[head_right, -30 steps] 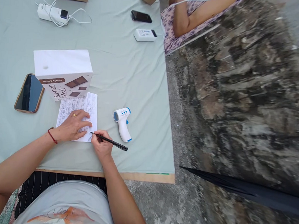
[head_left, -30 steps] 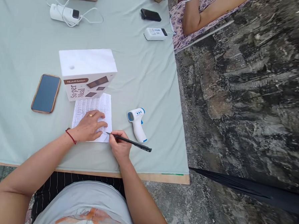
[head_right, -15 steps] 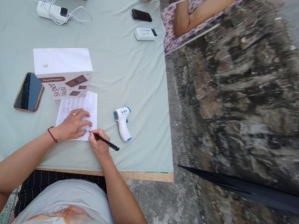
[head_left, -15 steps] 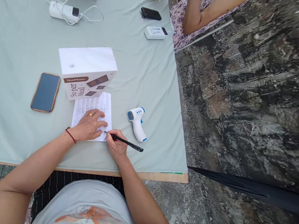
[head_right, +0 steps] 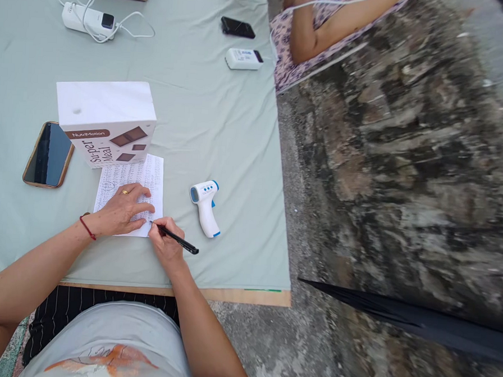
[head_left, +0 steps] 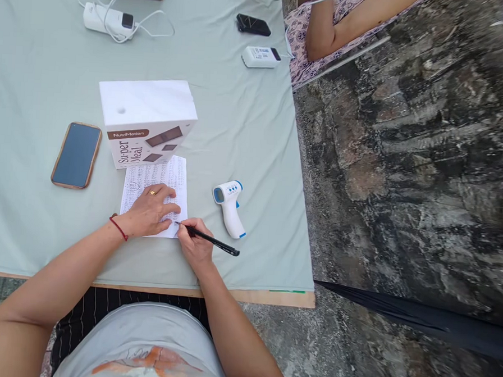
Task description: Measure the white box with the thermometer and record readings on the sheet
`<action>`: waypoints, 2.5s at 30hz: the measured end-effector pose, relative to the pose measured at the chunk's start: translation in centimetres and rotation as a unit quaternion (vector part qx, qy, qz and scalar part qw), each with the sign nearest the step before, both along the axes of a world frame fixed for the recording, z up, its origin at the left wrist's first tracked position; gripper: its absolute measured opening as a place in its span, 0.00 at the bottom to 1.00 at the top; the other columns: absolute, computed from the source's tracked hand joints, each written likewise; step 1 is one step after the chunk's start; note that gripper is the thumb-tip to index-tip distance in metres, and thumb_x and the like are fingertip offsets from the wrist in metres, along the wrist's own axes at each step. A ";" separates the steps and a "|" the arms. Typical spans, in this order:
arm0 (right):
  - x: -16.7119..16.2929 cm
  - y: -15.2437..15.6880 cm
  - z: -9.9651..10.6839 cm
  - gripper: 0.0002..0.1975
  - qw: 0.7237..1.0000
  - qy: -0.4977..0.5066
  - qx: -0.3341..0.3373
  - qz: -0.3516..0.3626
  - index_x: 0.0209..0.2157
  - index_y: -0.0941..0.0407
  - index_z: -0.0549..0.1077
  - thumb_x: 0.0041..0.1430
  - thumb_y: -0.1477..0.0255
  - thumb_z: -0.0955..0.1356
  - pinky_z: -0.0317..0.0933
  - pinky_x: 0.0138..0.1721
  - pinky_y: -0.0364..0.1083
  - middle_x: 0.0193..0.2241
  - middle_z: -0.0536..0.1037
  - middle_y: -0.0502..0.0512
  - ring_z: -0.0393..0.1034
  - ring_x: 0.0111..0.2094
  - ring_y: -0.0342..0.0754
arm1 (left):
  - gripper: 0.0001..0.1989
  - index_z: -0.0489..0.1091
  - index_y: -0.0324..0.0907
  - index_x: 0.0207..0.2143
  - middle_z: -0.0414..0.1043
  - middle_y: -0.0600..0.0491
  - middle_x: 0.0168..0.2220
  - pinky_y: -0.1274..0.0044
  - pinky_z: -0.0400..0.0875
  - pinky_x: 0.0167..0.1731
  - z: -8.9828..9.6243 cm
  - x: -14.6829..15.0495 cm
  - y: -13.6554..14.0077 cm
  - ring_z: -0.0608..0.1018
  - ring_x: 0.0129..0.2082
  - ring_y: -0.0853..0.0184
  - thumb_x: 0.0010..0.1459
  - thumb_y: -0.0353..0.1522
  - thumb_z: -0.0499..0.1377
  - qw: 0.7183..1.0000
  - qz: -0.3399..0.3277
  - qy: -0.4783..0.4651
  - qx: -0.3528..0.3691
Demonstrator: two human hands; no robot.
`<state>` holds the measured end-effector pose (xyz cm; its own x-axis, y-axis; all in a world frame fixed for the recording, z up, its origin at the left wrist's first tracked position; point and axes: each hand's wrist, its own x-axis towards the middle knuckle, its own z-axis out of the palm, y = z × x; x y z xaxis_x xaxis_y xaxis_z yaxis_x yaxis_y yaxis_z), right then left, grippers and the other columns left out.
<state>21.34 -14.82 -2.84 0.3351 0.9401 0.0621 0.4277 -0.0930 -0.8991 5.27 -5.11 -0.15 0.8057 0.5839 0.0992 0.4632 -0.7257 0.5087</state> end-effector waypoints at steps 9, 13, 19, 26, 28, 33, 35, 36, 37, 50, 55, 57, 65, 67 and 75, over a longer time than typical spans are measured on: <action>0.0 -0.1 -0.3 0.05 1.000 0.015 -0.001 -0.003 0.25 0.52 0.69 0.52 0.67 0.65 0.61 0.25 0.44 0.19 0.69 0.45 0.61 0.20 0.42 | 0.12 0.76 0.44 0.45 0.66 0.44 0.52 0.59 0.64 0.54 -0.2 0.0 0.0 0.67 0.54 0.52 0.59 0.31 0.58 1.000 0.000 0.003 0.015; 0.0 -0.1 -0.3 0.06 0.999 0.028 0.011 -0.027 0.26 0.53 0.70 0.51 0.66 0.65 0.61 0.26 0.44 0.19 0.71 0.46 0.63 0.21 0.43 | 0.12 0.76 0.44 0.45 0.66 0.44 0.52 0.59 0.64 0.54 -0.1 0.0 0.0 0.66 0.54 0.52 0.60 0.31 0.58 1.000 -0.001 0.003 0.014; -0.1 0.0 -0.2 0.05 1.000 0.019 0.011 -0.007 0.26 0.52 0.69 0.53 0.67 0.65 0.61 0.26 0.44 0.19 0.70 0.45 0.62 0.21 0.43 | 0.12 0.76 0.45 0.45 0.66 0.44 0.52 0.59 0.65 0.53 -0.1 0.0 0.0 0.67 0.53 0.52 0.60 0.31 0.58 1.000 -0.001 0.006 0.017; 0.0 0.0 -0.2 0.05 1.000 0.002 0.015 -0.005 0.26 0.53 0.69 0.53 0.67 0.65 0.60 0.26 0.43 0.19 0.70 0.44 0.62 0.21 0.42 | 0.12 0.76 0.44 0.45 0.66 0.44 0.52 0.59 0.64 0.54 0.0 0.0 0.0 0.67 0.54 0.52 0.60 0.31 0.58 1.000 -0.001 0.006 0.015; 0.0 0.0 -0.1 0.05 1.000 0.006 0.019 -0.003 0.25 0.53 0.69 0.52 0.68 0.65 0.59 0.25 0.43 0.19 0.69 0.44 0.61 0.20 0.42 | 0.12 0.76 0.44 0.45 0.66 0.44 0.52 0.59 0.64 0.54 0.1 0.0 0.0 0.66 0.54 0.52 0.60 0.31 0.58 1.000 -0.002 0.009 0.011; 0.0 0.1 -0.3 0.04 0.999 0.012 0.028 -0.008 0.25 0.53 0.68 0.51 0.69 0.65 0.58 0.25 0.42 0.18 0.68 0.43 0.59 0.20 0.41 | 0.12 0.76 0.45 0.45 0.66 0.44 0.52 0.59 0.64 0.54 0.1 0.0 0.0 0.66 0.55 0.52 0.60 0.31 0.58 1.000 0.000 0.011 0.009; 0.0 0.0 -0.4 0.04 0.999 0.020 0.030 -0.009 0.25 0.53 0.69 0.51 0.69 0.65 0.58 0.24 0.42 0.18 0.68 0.43 0.59 0.20 0.41 | 0.12 0.76 0.45 0.45 0.66 0.45 0.52 0.59 0.64 0.54 0.0 0.0 0.0 0.66 0.54 0.52 0.60 0.31 0.58 1.000 0.000 0.010 0.009; 0.0 0.0 -0.4 0.04 0.999 0.024 0.030 -0.012 0.25 0.53 0.69 0.51 0.69 0.66 0.58 0.24 0.42 0.18 0.68 0.43 0.60 0.20 0.41 | 0.12 0.76 0.45 0.45 0.66 0.44 0.52 0.59 0.64 0.54 0.0 0.0 0.0 0.66 0.54 0.52 0.60 0.31 0.58 1.000 0.000 0.010 0.009; 0.0 0.0 -0.4 0.05 0.999 0.027 0.030 -0.016 0.25 0.53 0.69 0.52 0.68 0.66 0.59 0.24 0.42 0.18 0.69 0.44 0.60 0.20 0.41 | 0.12 0.76 0.45 0.45 0.66 0.44 0.52 0.59 0.64 0.54 0.1 0.0 0.0 0.66 0.55 0.52 0.60 0.31 0.58 1.000 0.000 0.011 0.008; 0.0 -0.1 -0.5 0.05 0.999 0.026 0.026 -0.031 0.26 0.54 0.70 0.51 0.68 0.66 0.60 0.25 0.43 0.19 0.70 0.44 0.62 0.20 0.42 | 0.12 0.76 0.44 0.45 0.66 0.45 0.52 0.59 0.64 0.54 -0.1 -0.1 0.0 0.66 0.55 0.52 0.60 0.31 0.58 1.000 0.000 0.006 0.012; 0.1 -0.1 -0.7 0.04 0.999 0.024 0.032 -0.026 0.25 0.53 0.70 0.51 0.69 0.66 0.59 0.24 0.43 0.18 0.69 0.43 0.61 0.20 0.41 | 0.12 0.76 0.44 0.46 0.66 0.45 0.52 0.59 0.65 0.54 -0.1 0.0 0.0 0.67 0.54 0.52 0.60 0.31 0.58 1.000 -0.005 0.010 0.015; 0.1 -0.1 -0.9 0.03 0.999 0.024 0.035 -0.027 0.25 0.53 0.70 0.51 0.70 0.66 0.59 0.25 0.43 0.18 0.69 0.43 0.61 0.20 0.41 | 0.12 0.76 0.44 0.45 0.66 0.45 0.52 0.59 0.65 0.54 -0.1 -0.1 0.0 0.67 0.54 0.52 0.61 0.31 0.58 1.000 -0.003 0.009 0.016; 0.1 -0.3 -1.0 0.06 0.990 0.044 0.080 -0.109 0.31 0.54 0.72 0.57 0.67 0.67 0.64 0.30 0.44 0.25 0.73 0.47 0.66 0.26 0.43 | 0.12 0.76 0.44 0.44 0.67 0.45 0.51 0.58 0.65 0.53 -0.3 -0.1 0.0 0.67 0.54 0.53 0.59 0.30 0.58 1.000 -0.003 -0.001 0.017; 0.2 -0.2 -0.9 0.07 0.988 0.022 0.099 -0.112 0.35 0.54 0.73 0.60 0.66 0.66 0.67 0.36 0.45 0.30 0.75 0.50 0.70 0.32 0.45 | 0.10 0.75 0.43 0.42 0.69 0.46 0.48 0.60 0.67 0.51 -0.2 -0.1 0.2 0.70 0.51 0.55 0.58 0.29 0.57 0.999 -0.003 -0.030 0.013; 0.5 0.4 -2.3 0.21 0.982 -0.128 0.133 -0.049 0.59 0.53 0.66 0.66 0.73 0.58 0.68 0.51 0.55 0.47 0.70 0.61 0.70 0.47 0.50 | 0.07 0.61 0.45 0.39 0.64 0.50 0.40 0.63 0.69 0.47 1.0 -3.3 3.3 0.71 0.44 0.61 0.60 0.32 0.57 0.863 0.352 -0.322 0.166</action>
